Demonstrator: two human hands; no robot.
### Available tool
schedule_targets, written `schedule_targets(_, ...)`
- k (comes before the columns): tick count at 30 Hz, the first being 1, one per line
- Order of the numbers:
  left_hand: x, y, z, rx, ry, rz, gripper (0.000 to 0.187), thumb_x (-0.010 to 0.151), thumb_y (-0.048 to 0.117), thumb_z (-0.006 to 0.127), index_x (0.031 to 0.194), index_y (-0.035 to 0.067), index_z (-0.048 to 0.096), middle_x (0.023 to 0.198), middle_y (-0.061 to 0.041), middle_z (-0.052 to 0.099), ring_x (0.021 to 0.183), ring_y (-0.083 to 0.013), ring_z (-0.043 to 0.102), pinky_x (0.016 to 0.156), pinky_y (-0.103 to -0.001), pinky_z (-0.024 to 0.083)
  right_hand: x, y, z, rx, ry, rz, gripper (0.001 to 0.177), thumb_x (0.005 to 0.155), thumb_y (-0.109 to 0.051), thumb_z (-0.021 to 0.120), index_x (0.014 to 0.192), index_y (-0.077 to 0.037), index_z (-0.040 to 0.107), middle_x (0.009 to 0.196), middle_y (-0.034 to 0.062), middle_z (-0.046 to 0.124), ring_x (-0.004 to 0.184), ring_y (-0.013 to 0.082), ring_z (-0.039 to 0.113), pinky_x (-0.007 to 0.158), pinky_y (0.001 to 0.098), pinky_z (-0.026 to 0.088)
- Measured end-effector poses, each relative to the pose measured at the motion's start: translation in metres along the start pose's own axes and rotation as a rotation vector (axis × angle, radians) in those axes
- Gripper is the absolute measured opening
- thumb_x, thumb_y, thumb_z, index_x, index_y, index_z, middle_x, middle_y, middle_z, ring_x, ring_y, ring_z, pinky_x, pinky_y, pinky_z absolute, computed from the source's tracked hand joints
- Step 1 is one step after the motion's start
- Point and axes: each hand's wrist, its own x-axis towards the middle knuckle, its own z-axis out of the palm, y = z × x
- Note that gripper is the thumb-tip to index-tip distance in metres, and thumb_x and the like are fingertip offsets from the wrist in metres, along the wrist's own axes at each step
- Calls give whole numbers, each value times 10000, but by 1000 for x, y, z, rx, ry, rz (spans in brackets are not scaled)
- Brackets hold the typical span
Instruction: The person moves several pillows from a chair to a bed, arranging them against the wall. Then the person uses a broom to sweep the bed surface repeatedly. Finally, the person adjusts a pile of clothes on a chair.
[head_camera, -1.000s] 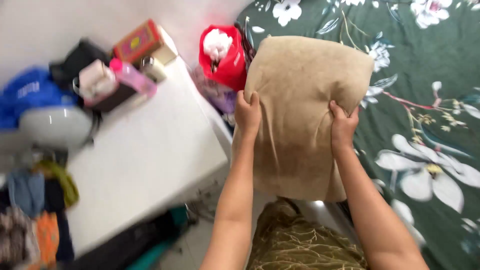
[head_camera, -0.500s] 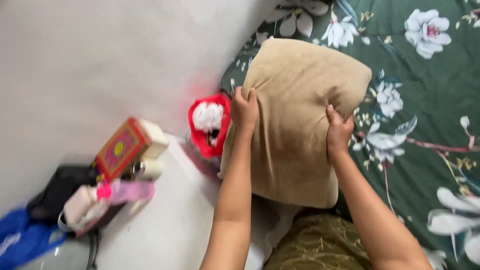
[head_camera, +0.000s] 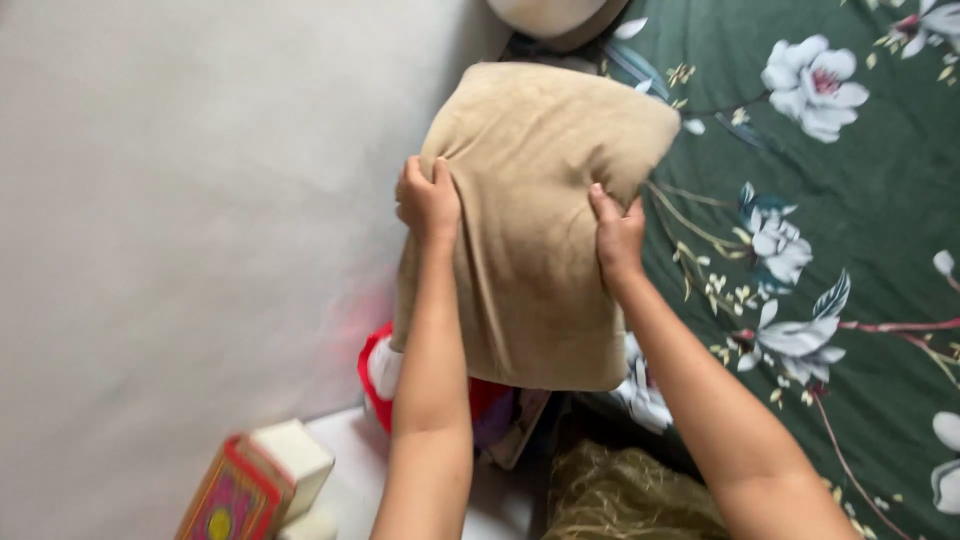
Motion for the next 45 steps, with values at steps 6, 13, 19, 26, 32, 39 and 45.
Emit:
schedule_targets(6,30,-8,53,174,-32,147,558,888,436,646,1392,224,537,1229,-77,541,1177,-348,515,989,-589,405,11,0,52,-250,-230,280,1074,923,-584,769,1619,-54,146,1620,298,298,1501,449,297,1233,589,240)
schedule_targets(13,-53,-55,40,433,-764,44,722,1037,661,261,1640,336,34,1727,-40,-83,1581,-297,-131,1149,-784,-28,-34,90,9,-756,-416,475,1305,747,-724,805,1649,-76,119,1672,218,189,1546,352,234,1249,518,218)
schedule_targets(19,-58,-55,17,355,-741,-86,752,1030,625,360,1649,304,77,1725,-134,-44,1578,-357,-121,1150,-770,-68,-66,112,17,-962,-296,599,1433,657,-784,840,1623,-138,0,1496,270,484,1386,376,502,1154,501,396)
schedule_targets(26,-78,-78,20,379,-673,-44,696,1047,626,285,1644,351,58,1730,-72,-55,1585,-317,-124,1159,-773,-44,-102,104,-1,-1101,-594,670,1321,771,-942,547,1585,10,125,1419,297,530,1292,382,571,997,518,515)
schedule_targets(32,-70,-84,12,290,-540,-155,730,1017,676,346,1637,345,147,1723,-71,65,1586,-330,-9,1179,-757,37,11,161,-25,-469,-110,518,932,975,-773,566,1445,10,380,1044,157,519,774,229,575,579,316,607)
schedule_targets(39,-38,-97,6,231,-494,-261,687,1039,670,280,1633,335,201,1707,-66,182,1577,-351,106,1156,-772,82,174,159,34,-268,80,520,934,808,-664,919,1467,-139,515,1505,192,522,1397,385,523,1086,693,354)
schedule_targets(45,-45,-108,33,277,-406,-225,732,963,706,242,1608,365,186,1696,-42,193,1559,-324,119,1123,-771,81,200,143,22,160,555,329,1049,738,-65,875,1595,-158,277,1435,170,656,1140,260,775,954,409,665)
